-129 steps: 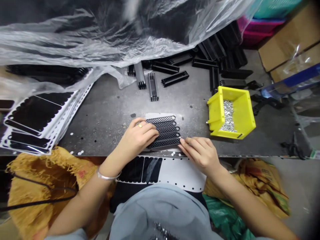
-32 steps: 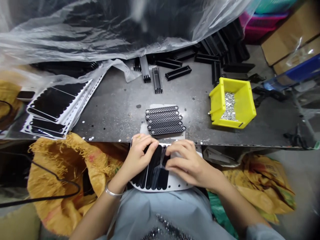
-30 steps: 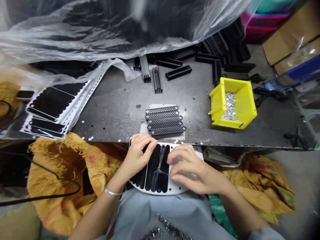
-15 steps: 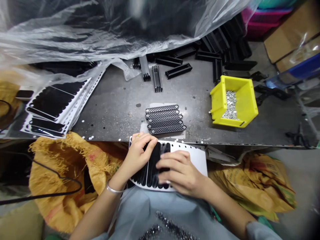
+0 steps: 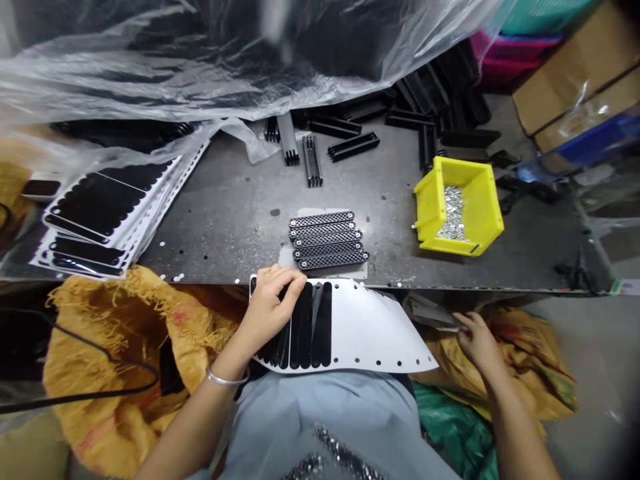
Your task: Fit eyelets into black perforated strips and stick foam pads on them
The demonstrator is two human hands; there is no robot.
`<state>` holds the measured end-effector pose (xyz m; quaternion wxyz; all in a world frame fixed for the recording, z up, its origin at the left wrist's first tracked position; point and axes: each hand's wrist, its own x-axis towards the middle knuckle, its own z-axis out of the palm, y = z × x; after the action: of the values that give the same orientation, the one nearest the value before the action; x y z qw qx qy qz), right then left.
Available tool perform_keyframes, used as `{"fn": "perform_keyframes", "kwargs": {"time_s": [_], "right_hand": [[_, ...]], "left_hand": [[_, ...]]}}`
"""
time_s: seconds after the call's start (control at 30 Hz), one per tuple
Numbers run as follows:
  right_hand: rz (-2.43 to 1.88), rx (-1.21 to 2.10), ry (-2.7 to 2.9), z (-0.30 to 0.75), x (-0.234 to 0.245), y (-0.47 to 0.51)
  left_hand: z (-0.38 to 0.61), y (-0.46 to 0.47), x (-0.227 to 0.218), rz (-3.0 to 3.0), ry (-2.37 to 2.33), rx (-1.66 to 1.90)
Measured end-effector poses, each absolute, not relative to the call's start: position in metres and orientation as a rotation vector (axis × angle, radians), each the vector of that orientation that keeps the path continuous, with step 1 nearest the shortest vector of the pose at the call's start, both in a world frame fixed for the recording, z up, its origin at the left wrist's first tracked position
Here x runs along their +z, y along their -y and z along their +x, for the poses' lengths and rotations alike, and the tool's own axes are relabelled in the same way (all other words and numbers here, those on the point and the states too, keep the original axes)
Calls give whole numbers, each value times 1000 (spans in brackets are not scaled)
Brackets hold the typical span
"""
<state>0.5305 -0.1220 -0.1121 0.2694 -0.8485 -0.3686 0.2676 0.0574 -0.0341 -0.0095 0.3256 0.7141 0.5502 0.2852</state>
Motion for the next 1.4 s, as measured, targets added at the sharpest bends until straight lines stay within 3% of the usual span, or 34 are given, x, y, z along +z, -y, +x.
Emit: {"fn": "perform_keyframes", "kwargs": {"time_s": [0.33, 0.8, 0.93, 1.03, 1.1, 1.23, 1.4], "right_hand": [[-2131, 708, 690, 528, -153, 95], [-2200, 565, 744, 509, -115, 86], [-2032, 814, 1007, 427, -70, 101], [-1406, 1039, 1685, 347, -31, 99], [-1097, 868, 1961, 308, -15, 86], [-904, 434, 2220, 287, -10, 49], [-713, 285, 2509, 297, -6, 23]], "left_hand": [[56, 35, -15, 1916, -1410, 747], [56, 37, -17, 1910, -1421, 746], [65, 40, -12, 1914, -1421, 739], [71, 42, -10, 1935, -1410, 743], [73, 42, -9, 1936, -1379, 737], [72, 42, -10, 1889, -1300, 727], [70, 40, -12, 1854, -1253, 681]]}}
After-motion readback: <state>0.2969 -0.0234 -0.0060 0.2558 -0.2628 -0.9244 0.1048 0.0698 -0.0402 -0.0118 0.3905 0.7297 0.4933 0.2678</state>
